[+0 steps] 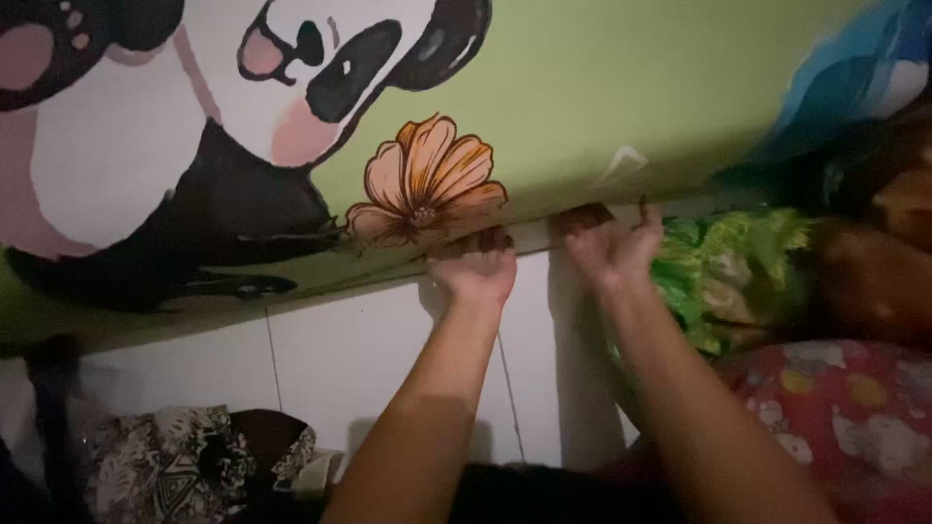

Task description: Tucking in the corners and edges of a bedsheet under a mattress.

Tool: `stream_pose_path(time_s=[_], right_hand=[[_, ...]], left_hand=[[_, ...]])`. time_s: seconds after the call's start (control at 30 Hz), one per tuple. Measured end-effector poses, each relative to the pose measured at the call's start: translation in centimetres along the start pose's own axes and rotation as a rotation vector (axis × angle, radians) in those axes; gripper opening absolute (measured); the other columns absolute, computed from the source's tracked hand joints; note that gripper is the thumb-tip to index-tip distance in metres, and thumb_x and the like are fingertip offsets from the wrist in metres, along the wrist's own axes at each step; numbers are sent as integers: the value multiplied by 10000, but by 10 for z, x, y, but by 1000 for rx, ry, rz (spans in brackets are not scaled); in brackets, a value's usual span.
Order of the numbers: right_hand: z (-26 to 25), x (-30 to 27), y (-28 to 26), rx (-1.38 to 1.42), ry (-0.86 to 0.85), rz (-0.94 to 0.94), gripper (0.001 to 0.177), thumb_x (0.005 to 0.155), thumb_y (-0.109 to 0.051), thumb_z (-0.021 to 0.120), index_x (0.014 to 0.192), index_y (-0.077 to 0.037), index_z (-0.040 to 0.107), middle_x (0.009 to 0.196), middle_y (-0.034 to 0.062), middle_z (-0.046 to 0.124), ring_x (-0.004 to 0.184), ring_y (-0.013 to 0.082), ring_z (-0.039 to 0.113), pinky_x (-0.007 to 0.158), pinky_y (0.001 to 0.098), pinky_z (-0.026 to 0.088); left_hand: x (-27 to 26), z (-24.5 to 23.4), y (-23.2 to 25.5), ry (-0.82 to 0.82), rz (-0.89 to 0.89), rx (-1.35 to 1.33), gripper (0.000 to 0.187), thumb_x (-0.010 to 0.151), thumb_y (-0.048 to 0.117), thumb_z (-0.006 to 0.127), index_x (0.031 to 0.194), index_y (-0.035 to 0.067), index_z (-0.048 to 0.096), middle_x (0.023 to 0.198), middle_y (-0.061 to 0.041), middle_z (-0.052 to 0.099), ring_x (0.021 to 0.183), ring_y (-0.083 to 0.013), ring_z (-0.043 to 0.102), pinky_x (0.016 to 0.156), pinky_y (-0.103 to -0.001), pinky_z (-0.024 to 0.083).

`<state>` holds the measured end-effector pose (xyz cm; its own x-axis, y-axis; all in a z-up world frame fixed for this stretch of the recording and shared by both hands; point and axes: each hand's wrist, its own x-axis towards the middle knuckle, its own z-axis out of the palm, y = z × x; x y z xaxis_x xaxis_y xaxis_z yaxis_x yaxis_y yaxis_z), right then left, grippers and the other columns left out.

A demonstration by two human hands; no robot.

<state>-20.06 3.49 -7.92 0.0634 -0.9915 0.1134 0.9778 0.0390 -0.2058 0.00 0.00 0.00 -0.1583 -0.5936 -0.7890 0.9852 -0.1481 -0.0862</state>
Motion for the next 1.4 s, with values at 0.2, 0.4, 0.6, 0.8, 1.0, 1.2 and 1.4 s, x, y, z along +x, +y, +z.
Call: stream_pose_path(time_s=[0.2, 0.4, 0.6, 0.8, 1.0, 1.2, 1.4], right_hand=[[71, 22, 23, -100, 775, -191, 1077, 905, -749, 403, 1576, 38, 103, 1605, 276, 284, 1515, 413, 297, 1251, 551, 265], [64, 23, 18, -194, 927, -113, 1118, 866, -805, 342, 1573, 52, 222, 1635, 235, 337, 1498, 354, 328, 1186, 484, 272], [31, 25, -7, -109, 507, -123, 906, 1043, -648, 329, 1700, -45, 170, 1633, 189, 288, 1432, 334, 399, 1209, 499, 350], [-48, 26, -100, -1237, 784, 514, 623, 1034, -348, 172, 1470, 94, 222, 1551, 260, 233, 1323, 383, 332, 1033, 465, 339], [96, 22, -189, -2490, 175, 752, 456, 917, -373, 576, 1116, 18, 701, 1096, 256, 715, 1003, 432, 690, 913, 528, 541], [5, -50, -314, -2925, -254, 758, 302, 905, -254, 607, 1112, -62, 711, 1178, 171, 694, 1174, 362, 621, 1073, 499, 466], [-106, -180, -389, -2776, 581, 307, 498, 928, -250, 616, 1278, 103, 579, 1471, 341, 440, 1219, 507, 493, 1068, 565, 415]], left_hand=[[25, -34, 3, 42, -42, -114, 982, 996, 755, 215, 1630, 11, 124, 1701, -201, 188, 1553, -337, 217, 1240, -462, 185], [24, -29, -1, 137, -87, 58, 938, 1047, 749, 183, 1624, 11, 141, 1663, -208, 250, 1522, -324, 199, 1246, -431, 184], [31, -9, -23, -77, -63, 44, 791, 1007, 591, 243, 1579, 50, 330, 1592, -150, 377, 1470, -266, 341, 1205, -430, 241], [115, -58, -32, -31, 22, 369, 805, 1141, 554, 281, 1671, 9, 16, 1726, -161, 13, 1607, -249, 76, 1286, -405, 63], [80, -29, -128, 82, 0, 679, 702, 1086, 503, 309, 1606, 41, 213, 1627, -192, 272, 1511, -310, 283, 1220, -453, 233], [49, -4, -245, 190, -37, 1067, 635, 1032, 453, 338, 1542, 81, 409, 1529, -213, 532, 1414, -362, 493, 1155, -496, 405], [-1, 3, -294, -244, -70, 2007, 666, 946, 501, 481, 1523, 172, 429, 1525, -99, 481, 1406, -303, 462, 1128, -484, 366]])
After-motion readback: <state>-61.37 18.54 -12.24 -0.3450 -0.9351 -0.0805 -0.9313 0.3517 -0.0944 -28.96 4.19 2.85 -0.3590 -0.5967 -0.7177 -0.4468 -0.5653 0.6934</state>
